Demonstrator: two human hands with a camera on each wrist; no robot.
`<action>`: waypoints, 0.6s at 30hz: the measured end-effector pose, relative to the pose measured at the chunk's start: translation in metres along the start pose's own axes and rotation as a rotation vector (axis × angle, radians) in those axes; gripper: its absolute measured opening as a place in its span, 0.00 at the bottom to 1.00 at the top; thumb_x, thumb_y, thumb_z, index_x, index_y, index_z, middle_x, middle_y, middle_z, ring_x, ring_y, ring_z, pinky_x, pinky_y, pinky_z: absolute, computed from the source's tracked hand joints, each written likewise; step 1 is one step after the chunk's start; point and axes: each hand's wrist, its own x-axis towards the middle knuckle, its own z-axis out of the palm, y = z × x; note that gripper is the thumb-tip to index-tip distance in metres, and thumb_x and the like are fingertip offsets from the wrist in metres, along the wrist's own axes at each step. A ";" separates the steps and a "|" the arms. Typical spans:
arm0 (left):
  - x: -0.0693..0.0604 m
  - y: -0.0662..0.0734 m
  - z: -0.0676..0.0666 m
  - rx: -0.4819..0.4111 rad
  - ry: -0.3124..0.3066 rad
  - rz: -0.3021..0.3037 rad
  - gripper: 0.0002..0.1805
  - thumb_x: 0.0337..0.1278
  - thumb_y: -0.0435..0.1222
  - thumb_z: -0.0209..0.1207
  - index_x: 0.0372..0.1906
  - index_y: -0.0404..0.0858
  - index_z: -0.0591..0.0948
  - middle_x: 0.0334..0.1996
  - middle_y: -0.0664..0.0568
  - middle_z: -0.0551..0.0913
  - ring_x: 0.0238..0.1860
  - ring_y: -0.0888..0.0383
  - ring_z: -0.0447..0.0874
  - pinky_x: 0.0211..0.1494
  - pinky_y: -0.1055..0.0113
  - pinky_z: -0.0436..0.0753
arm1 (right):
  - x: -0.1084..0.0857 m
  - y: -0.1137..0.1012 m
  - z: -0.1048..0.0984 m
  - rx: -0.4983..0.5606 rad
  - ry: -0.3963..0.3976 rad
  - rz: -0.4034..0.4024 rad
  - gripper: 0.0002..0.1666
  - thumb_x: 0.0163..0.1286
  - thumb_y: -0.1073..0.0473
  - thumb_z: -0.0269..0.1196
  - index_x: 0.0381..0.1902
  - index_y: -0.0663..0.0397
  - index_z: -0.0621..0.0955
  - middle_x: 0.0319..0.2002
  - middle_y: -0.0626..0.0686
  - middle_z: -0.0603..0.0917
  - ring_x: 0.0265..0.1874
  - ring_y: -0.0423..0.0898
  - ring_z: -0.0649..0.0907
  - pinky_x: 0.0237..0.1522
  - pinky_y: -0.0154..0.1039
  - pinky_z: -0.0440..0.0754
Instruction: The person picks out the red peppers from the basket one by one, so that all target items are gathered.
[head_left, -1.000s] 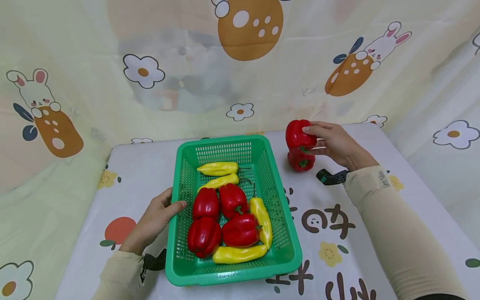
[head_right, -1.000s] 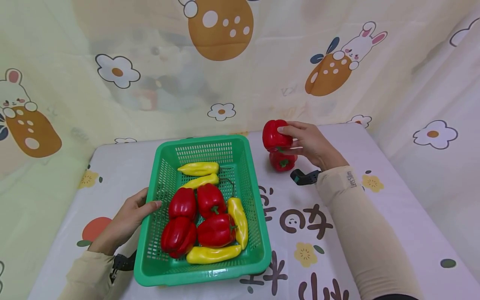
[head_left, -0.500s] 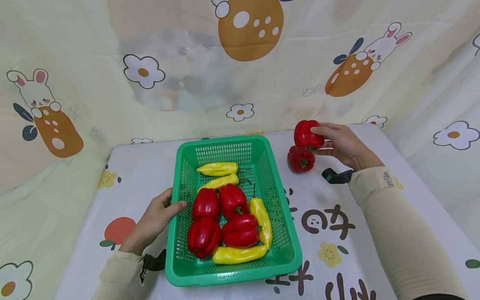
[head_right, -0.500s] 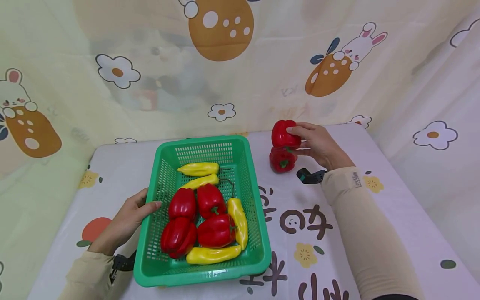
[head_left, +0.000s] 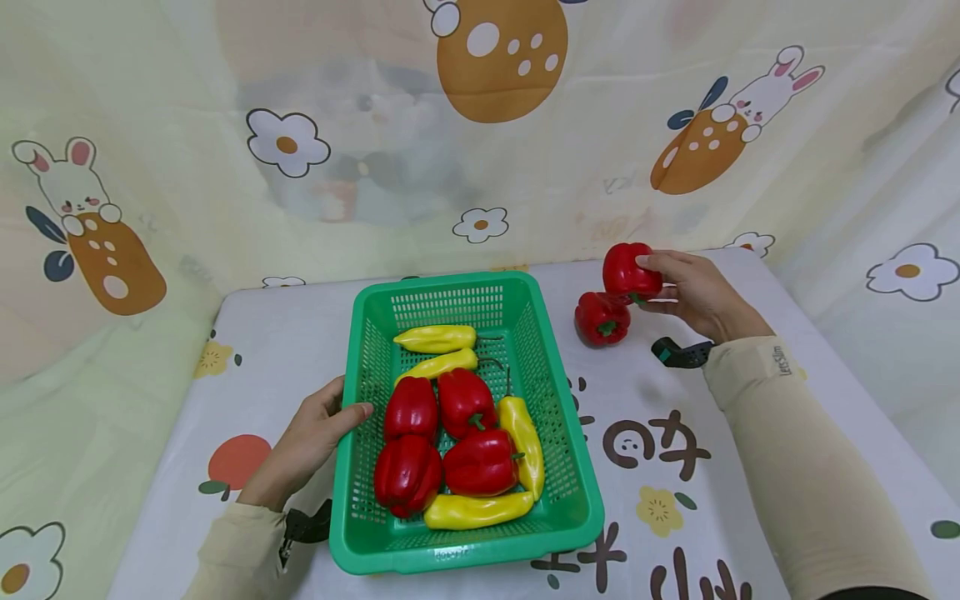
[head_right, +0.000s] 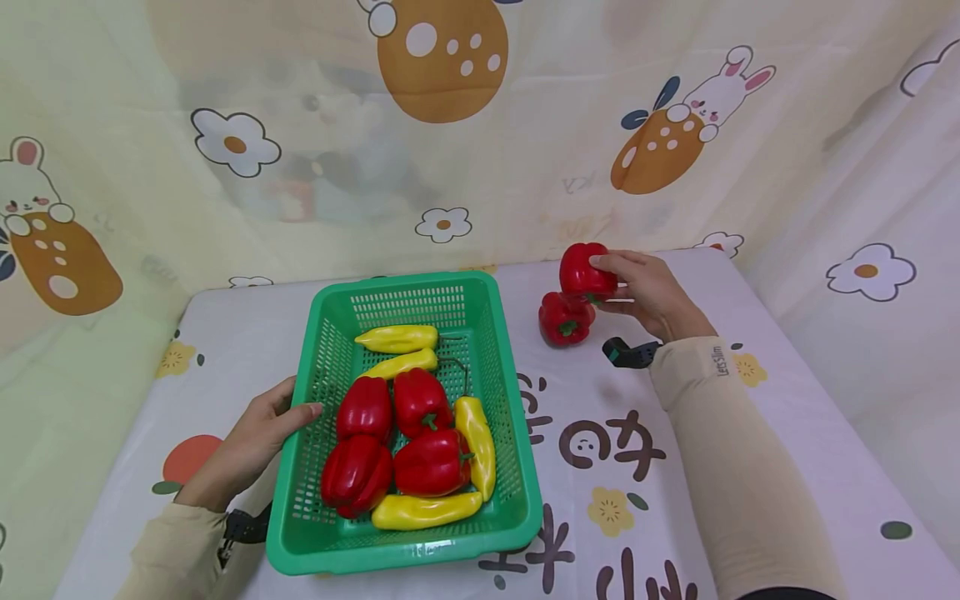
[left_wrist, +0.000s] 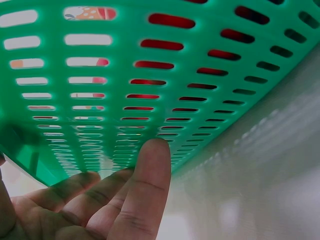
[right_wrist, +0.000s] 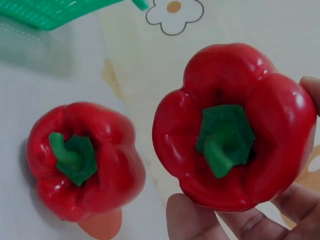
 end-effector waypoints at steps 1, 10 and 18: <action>0.000 0.000 0.000 0.000 0.000 0.000 0.31 0.74 0.37 0.55 0.76 0.33 0.66 0.58 0.31 0.82 0.42 0.44 0.93 0.40 0.54 0.92 | 0.000 0.001 -0.001 0.004 0.000 0.003 0.53 0.73 0.36 0.64 0.84 0.49 0.55 0.66 0.44 0.67 0.64 0.50 0.68 0.57 0.37 0.85; 0.000 0.000 0.000 -0.006 0.001 -0.003 0.30 0.74 0.37 0.55 0.76 0.34 0.67 0.59 0.31 0.81 0.42 0.44 0.92 0.40 0.54 0.92 | 0.002 0.005 -0.009 0.009 0.016 0.020 0.53 0.73 0.35 0.63 0.84 0.49 0.54 0.64 0.42 0.68 0.63 0.49 0.68 0.57 0.37 0.84; 0.000 0.000 0.000 -0.009 -0.001 -0.002 0.30 0.74 0.37 0.55 0.76 0.33 0.67 0.59 0.31 0.81 0.42 0.44 0.92 0.40 0.53 0.92 | 0.007 0.011 -0.014 0.000 0.057 0.028 0.54 0.73 0.35 0.64 0.85 0.48 0.54 0.70 0.47 0.65 0.64 0.49 0.67 0.57 0.37 0.84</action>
